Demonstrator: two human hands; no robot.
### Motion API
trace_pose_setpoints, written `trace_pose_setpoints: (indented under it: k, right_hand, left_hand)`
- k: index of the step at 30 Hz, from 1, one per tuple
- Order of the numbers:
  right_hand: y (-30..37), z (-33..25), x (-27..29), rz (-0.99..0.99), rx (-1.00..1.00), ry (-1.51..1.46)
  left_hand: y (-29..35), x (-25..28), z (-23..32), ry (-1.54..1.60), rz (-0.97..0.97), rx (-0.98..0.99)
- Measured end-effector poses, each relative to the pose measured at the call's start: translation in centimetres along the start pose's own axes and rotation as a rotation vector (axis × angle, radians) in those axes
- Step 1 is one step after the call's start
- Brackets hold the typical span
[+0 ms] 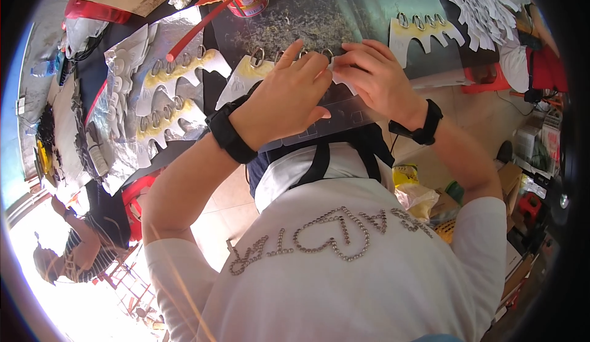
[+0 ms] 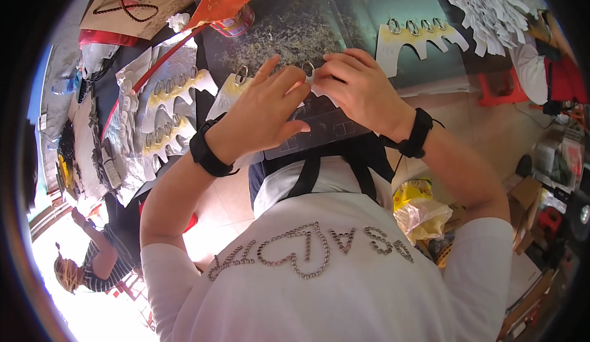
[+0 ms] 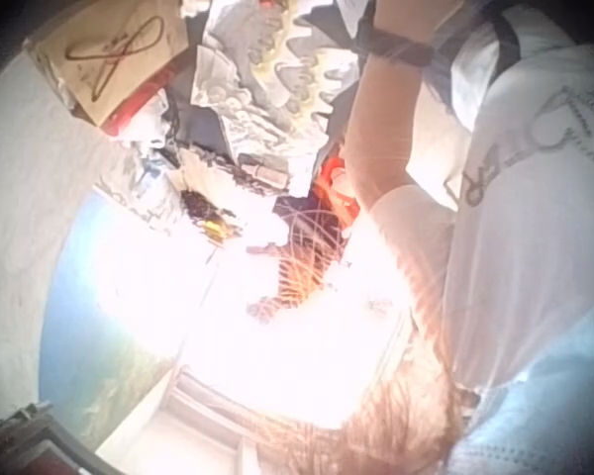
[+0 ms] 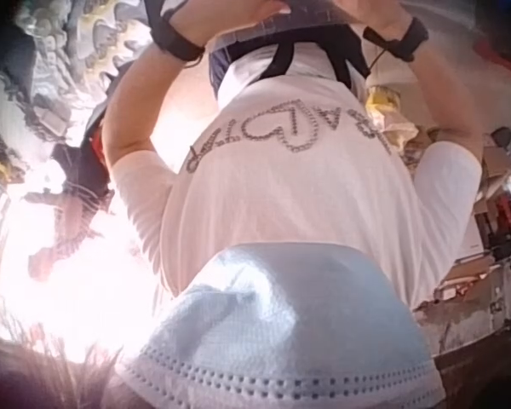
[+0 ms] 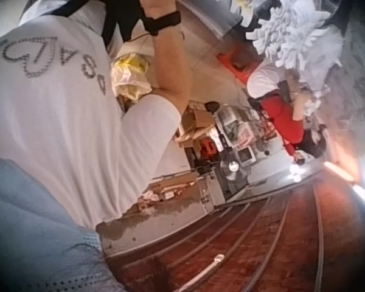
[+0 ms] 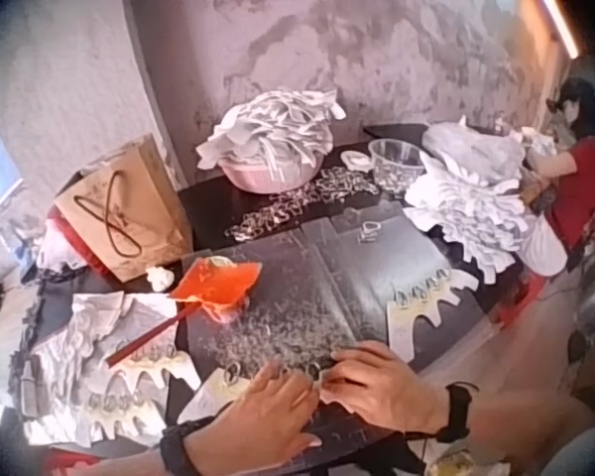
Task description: Manually inserting metal loops into pre-punched holes in a shoe upper component.
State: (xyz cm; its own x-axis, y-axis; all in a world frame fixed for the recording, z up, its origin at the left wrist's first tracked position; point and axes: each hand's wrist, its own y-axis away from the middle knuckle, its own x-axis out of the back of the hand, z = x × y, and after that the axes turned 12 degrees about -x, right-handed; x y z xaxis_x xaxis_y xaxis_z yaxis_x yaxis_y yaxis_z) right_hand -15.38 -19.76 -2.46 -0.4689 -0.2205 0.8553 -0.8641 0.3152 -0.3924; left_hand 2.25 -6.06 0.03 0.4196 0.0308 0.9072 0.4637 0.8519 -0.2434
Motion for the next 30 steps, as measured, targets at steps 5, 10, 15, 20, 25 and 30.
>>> trace_pose_setpoints:
  k: [5,10,15,20,25,30]
  right_hand:
    - [0.1,0.2,0.2,-0.016,0.018,0.026]
    - [0.3,0.2,0.3,-0.038,0.009,0.008]
    - [0.4,0.2,0.2,-0.03,0.002,-0.007]
    - [0.3,0.2,0.2,-0.047,-0.006,-0.008]
    - [0.3,0.2,0.2,-0.043,-0.001,-0.001]
    - [0.3,0.1,0.3,-0.048,-0.006,-0.011]
  left_hand:
    - [-0.2,0.1,0.5,-0.044,-0.019,0.016]
    - [-0.3,0.1,0.6,-0.015,-0.042,0.027]
    - [-0.3,0.2,0.7,-0.006,-0.048,0.036]
    - [-0.5,0.3,0.9,-0.002,-0.042,0.046]
    - [-0.6,0.4,1.1,0.001,-0.05,0.057]
    - [-0.7,0.4,1.3,-0.016,-0.062,0.064]
